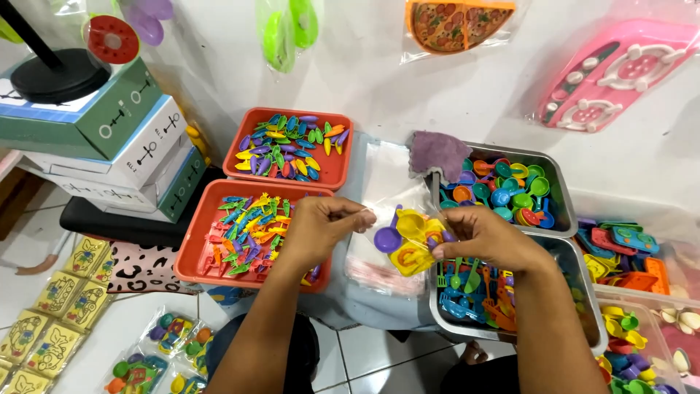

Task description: Sorting and packing small colorful plastic toys into bags and trays

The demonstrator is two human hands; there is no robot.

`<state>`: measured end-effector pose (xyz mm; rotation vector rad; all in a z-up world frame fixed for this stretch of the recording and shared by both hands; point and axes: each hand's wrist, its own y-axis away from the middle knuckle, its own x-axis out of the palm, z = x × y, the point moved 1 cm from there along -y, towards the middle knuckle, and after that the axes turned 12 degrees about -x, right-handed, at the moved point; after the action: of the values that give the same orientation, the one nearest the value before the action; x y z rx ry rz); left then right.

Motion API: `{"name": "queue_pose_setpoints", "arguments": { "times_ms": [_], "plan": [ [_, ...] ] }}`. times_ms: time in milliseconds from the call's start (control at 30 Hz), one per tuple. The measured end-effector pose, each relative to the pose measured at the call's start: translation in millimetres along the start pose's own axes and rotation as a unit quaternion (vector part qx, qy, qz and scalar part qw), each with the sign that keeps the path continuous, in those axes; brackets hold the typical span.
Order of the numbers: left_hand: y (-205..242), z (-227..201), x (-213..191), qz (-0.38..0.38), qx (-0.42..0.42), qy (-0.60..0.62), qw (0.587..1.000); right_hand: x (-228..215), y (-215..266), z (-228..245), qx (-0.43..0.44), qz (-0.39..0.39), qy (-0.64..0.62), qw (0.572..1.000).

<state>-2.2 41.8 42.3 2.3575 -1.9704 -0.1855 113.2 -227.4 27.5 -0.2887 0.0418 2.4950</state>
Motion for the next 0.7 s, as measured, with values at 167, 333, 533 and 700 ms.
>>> {"name": "queue_pose_setpoints", "arguments": {
  "times_ms": [167,333,533,700],
  "plan": [
    [-12,8,-10,-0.128,0.016,0.080,0.988,-12,2,-16,-0.030,-0.038,-0.008,0.999],
    [-30,45,9,-0.087,0.122,0.233,0.961,-12,0,-11,-0.074,-0.097,-0.052,0.991],
    [-21,68,68,0.093,0.023,0.230,0.968,8,-8,-1,-0.127,-0.133,-0.082,0.980],
    [-13,52,69,0.044,-0.017,0.281,0.958,26,-15,-1,-0.148,-0.162,-0.086,0.972]
  ]
}}
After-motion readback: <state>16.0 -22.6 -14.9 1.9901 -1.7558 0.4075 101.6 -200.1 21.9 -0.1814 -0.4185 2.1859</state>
